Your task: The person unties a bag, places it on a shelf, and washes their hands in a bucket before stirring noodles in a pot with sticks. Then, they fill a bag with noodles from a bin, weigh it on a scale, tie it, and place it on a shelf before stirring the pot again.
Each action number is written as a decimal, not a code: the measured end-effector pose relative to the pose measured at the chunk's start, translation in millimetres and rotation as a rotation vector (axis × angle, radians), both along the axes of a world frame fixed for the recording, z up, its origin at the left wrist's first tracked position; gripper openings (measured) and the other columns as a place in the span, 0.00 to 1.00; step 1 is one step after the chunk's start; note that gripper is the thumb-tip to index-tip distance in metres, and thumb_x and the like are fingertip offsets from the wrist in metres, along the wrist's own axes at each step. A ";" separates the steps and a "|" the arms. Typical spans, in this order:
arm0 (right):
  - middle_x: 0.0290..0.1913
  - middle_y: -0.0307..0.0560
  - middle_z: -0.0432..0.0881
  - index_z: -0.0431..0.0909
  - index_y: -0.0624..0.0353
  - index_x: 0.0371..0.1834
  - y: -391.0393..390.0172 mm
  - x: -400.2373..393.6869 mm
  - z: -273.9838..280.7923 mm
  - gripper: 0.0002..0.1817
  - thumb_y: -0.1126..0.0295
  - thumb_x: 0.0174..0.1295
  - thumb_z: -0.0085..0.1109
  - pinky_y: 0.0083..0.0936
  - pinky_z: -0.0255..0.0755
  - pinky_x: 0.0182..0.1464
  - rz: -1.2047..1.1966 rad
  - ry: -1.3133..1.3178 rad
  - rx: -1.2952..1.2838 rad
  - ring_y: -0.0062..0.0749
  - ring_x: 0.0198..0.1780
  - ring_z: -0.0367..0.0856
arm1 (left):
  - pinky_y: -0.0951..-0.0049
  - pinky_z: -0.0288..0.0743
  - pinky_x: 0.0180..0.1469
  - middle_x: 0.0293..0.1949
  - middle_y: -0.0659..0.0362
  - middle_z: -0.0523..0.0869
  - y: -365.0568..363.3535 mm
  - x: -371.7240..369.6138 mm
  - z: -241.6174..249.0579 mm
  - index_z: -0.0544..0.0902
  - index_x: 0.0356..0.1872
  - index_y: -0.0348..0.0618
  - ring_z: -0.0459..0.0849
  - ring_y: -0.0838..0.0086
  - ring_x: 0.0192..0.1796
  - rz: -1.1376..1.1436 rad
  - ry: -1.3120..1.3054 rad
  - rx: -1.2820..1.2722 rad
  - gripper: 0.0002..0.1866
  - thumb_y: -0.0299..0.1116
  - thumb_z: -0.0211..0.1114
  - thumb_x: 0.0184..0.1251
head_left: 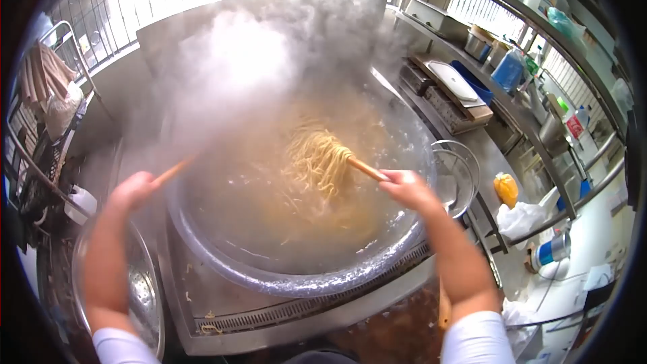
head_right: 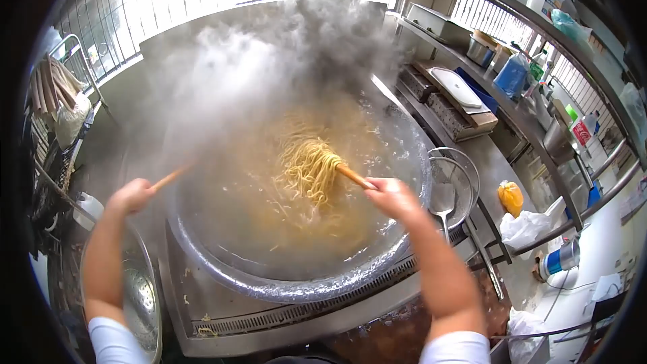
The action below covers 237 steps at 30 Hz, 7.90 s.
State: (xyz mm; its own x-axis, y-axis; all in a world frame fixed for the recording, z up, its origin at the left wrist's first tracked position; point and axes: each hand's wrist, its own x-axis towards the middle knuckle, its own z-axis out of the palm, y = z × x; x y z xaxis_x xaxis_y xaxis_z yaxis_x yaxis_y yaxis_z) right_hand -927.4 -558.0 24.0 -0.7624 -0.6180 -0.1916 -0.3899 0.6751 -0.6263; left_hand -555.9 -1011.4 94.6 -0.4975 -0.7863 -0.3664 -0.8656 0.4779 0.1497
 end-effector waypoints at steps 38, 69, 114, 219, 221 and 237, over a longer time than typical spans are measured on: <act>0.38 0.48 0.85 0.81 0.47 0.59 94.2 180.9 239.5 0.21 0.62 0.60 0.63 0.37 0.77 0.43 0.294 0.453 0.641 0.44 0.39 0.84 | 0.56 0.82 0.43 0.37 0.50 0.88 169.9 45.1 5.1 0.79 0.50 0.41 0.88 0.56 0.43 -0.677 -0.249 -0.091 0.13 0.33 0.54 0.69; 0.34 0.42 0.86 0.82 0.61 0.57 211.9 13.5 205.3 0.21 0.70 0.59 0.65 0.18 0.73 0.32 0.046 0.080 0.027 0.17 0.27 0.77 | 0.57 0.79 0.42 0.40 0.48 0.88 116.2 -142.0 18.3 0.86 0.44 0.42 0.87 0.55 0.41 -0.372 0.114 -0.241 0.14 0.37 0.56 0.66; 0.21 0.37 0.72 0.74 0.53 0.44 60.5 524.4 -197.7 0.20 0.47 0.73 0.49 0.25 0.65 0.16 0.036 -1.036 -0.226 0.27 0.16 0.69 | 0.57 0.77 0.49 0.42 0.46 0.86 381.0 309.1 -244.4 0.82 0.50 0.43 0.85 0.56 0.46 0.703 1.033 0.269 0.16 0.35 0.61 0.62; 0.51 0.55 0.84 0.83 0.56 0.54 170.2 2063.0 317.1 0.25 0.69 0.49 0.70 0.31 0.79 0.51 3.255 0.191 -1.304 0.37 0.49 0.84 | 0.55 0.59 0.73 0.73 0.40 0.64 999.7 1199.0 -49.8 0.61 0.73 0.34 0.63 0.50 0.74 3.356 -0.162 -0.862 0.44 0.60 0.57 0.68; 0.48 0.55 0.85 0.84 0.58 0.52 166.5 2068.5 312.2 0.23 0.69 0.49 0.70 0.31 0.79 0.50 3.243 0.104 -1.336 0.37 0.47 0.84 | 0.61 0.67 0.68 0.64 0.42 0.76 987.9 1274.3 -38.4 0.69 0.67 0.29 0.76 0.56 0.66 2.717 0.244 -1.293 0.43 0.61 0.60 0.66; 0.60 0.48 0.82 0.83 0.53 0.56 198.4 2114.7 257.6 0.26 0.49 0.62 0.56 0.44 0.73 0.59 3.008 0.543 -1.214 0.47 0.61 0.79 | 0.64 0.78 0.46 0.42 0.47 0.87 784.5 1591.5 155.1 0.83 0.47 0.32 0.86 0.61 0.43 2.655 -0.329 -1.007 0.35 0.60 0.64 0.57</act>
